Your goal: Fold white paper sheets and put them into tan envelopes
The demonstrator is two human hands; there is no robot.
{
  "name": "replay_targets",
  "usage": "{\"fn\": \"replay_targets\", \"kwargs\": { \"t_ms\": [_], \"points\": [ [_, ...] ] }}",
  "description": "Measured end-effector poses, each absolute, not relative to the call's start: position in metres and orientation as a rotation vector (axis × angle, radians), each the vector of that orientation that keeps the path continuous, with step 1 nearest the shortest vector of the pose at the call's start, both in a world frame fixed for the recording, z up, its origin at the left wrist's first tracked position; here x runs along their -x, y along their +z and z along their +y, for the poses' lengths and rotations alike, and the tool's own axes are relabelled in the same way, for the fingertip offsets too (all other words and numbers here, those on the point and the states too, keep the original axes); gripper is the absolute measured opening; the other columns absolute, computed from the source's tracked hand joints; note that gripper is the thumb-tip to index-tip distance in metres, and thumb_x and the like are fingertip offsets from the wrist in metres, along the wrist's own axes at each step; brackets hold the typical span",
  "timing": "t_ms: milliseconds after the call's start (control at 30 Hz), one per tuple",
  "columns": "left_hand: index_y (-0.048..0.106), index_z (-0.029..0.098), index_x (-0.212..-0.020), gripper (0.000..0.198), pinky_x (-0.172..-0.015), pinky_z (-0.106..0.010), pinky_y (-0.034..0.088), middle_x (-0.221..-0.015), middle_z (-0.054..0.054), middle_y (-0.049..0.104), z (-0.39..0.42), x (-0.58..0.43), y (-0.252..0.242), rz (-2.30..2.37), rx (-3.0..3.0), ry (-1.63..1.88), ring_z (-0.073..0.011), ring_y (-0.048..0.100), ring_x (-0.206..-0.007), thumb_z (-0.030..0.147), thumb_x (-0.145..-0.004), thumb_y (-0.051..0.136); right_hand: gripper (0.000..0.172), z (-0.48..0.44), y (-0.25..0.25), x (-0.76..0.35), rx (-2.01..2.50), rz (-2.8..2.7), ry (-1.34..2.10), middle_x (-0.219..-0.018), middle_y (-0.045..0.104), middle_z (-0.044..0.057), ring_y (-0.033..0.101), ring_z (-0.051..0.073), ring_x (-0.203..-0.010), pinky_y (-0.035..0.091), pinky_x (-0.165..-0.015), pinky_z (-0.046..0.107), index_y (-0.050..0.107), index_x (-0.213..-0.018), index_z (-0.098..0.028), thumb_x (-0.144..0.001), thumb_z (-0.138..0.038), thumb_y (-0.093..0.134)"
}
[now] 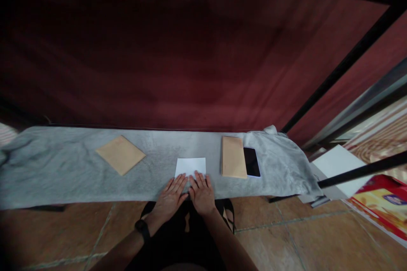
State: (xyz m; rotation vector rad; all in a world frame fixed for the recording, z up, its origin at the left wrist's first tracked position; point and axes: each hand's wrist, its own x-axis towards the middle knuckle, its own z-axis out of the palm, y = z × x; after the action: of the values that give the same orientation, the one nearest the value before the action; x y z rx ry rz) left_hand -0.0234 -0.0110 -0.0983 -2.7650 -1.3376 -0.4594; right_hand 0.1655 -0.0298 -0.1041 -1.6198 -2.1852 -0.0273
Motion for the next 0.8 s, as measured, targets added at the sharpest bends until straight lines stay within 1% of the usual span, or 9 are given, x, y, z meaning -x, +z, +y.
{"fn": "replay_targets", "kwargs": {
  "t_ms": [133, 233, 333, 400, 467, 567, 667, 733, 800],
  "points": [
    [0.045, 0.014, -0.146, 0.052, -0.117, -0.044, 0.034, -0.151, -0.012, 0.046, -0.011, 0.035, -0.095, -1.390, 2.739, -0.442, -0.0243, 0.042, -0.141, 0.038, -0.099, 0.042, 0.046, -0.033, -0.105, -0.176, 1.639, -2.135, -0.068, -0.152, 0.045, 0.006, 0.042, 0.021, -0.140, 0.023, -0.120, 0.044, 0.042, -0.148, -0.023, -0.103, -0.034, 0.038],
    [0.051, 0.015, -0.141, 0.047, -0.114, -0.043, 0.038, -0.147, -0.012, 0.051, -0.007, 0.037, -0.091, -1.458, 2.734, -0.416, -0.0248, 0.047, -0.137, 0.033, -0.099, 0.042, 0.047, -0.034, -0.106, -0.186, 1.677, -2.102, -0.070, -0.150, 0.047, 0.008, 0.044, 0.021, -0.138, 0.027, -0.119, 0.043, 0.043, -0.148, -0.018, -0.103, -0.032, 0.039],
    [0.057, 0.016, -0.136, 0.043, -0.109, -0.043, 0.043, -0.141, -0.012, 0.058, 0.002, 0.033, -0.084, -1.500, 2.752, -0.277, -0.0256, 0.053, -0.131, 0.016, -0.096, 0.042, 0.045, -0.030, -0.105, -0.191, 1.709, -2.098, -0.066, -0.147, 0.052, 0.008, 0.046, 0.022, -0.136, 0.029, -0.118, 0.042, 0.048, -0.144, -0.016, -0.101, -0.028, 0.040],
    [0.058, 0.016, -0.134, 0.048, -0.106, -0.043, 0.045, -0.139, -0.013, 0.060, 0.010, 0.029, -0.076, -1.496, 2.752, -0.147, -0.0260, 0.055, -0.129, 0.004, -0.090, 0.041, 0.043, -0.025, -0.102, -0.191, 1.726, -2.105, -0.067, -0.142, 0.056, 0.009, 0.048, 0.022, -0.134, 0.030, -0.118, 0.042, 0.053, -0.140, -0.015, -0.100, -0.026, 0.042],
    [0.058, 0.014, -0.133, 0.052, -0.102, -0.043, 0.047, -0.137, -0.015, 0.061, 0.018, 0.024, -0.068, -1.465, 2.752, -0.035, -0.0265, 0.057, -0.126, -0.002, -0.086, 0.040, 0.040, -0.019, -0.098, -0.190, 1.744, -2.122, -0.064, -0.137, 0.061, 0.010, 0.051, 0.024, -0.131, 0.030, -0.118, 0.043, 0.058, -0.135, -0.015, -0.098, -0.024, 0.045],
    [0.061, 0.011, -0.127, 0.050, -0.097, -0.041, 0.050, -0.132, -0.017, 0.063, 0.026, 0.017, -0.059, -1.385, 2.777, 0.066, -0.0268, 0.059, -0.121, -0.004, -0.084, 0.041, 0.035, -0.009, -0.090, -0.188, 1.767, -2.161, -0.045, -0.129, 0.065, 0.011, 0.055, 0.025, -0.124, 0.033, -0.116, 0.043, 0.063, -0.128, -0.015, -0.096, -0.024, 0.050],
    [0.064, 0.012, -0.120, 0.046, -0.091, -0.039, 0.052, -0.126, -0.017, 0.066, 0.030, 0.011, -0.054, -1.349, 2.788, 0.068, -0.0266, 0.062, -0.116, -0.005, -0.083, 0.041, 0.031, -0.002, -0.084, -0.188, 1.779, -2.189, -0.001, -0.125, 0.066, 0.012, 0.058, 0.025, -0.118, 0.037, -0.112, 0.041, 0.066, -0.123, -0.016, -0.095, -0.024, 0.054],
    [0.064, 0.014, -0.118, 0.044, -0.091, -0.038, 0.051, -0.121, -0.015, 0.067, 0.031, 0.009, -0.050, -1.339, 2.787, 0.039, -0.0256, 0.063, -0.112, -0.004, -0.084, 0.042, 0.029, 0.000, -0.081, -0.189, 1.766, -2.169, 0.084, -0.123, 0.067, 0.013, 0.059, 0.025, -0.115, 0.038, -0.110, 0.040, 0.067, -0.120, -0.017, -0.093, -0.023, 0.056],
    [0.064, 0.015, -0.116, 0.042, -0.095, -0.039, 0.048, -0.115, -0.013, 0.069, 0.032, 0.009, -0.045, -1.333, 2.781, 0.009, -0.0244, 0.064, -0.108, -0.002, -0.084, 0.044, 0.027, 0.002, -0.077, -0.192, 1.745, -2.121, 0.181, -0.119, 0.068, 0.012, 0.060, 0.025, -0.112, 0.040, -0.108, 0.040, 0.069, -0.115, -0.018, -0.091, -0.020, 0.057]
  ]
}}
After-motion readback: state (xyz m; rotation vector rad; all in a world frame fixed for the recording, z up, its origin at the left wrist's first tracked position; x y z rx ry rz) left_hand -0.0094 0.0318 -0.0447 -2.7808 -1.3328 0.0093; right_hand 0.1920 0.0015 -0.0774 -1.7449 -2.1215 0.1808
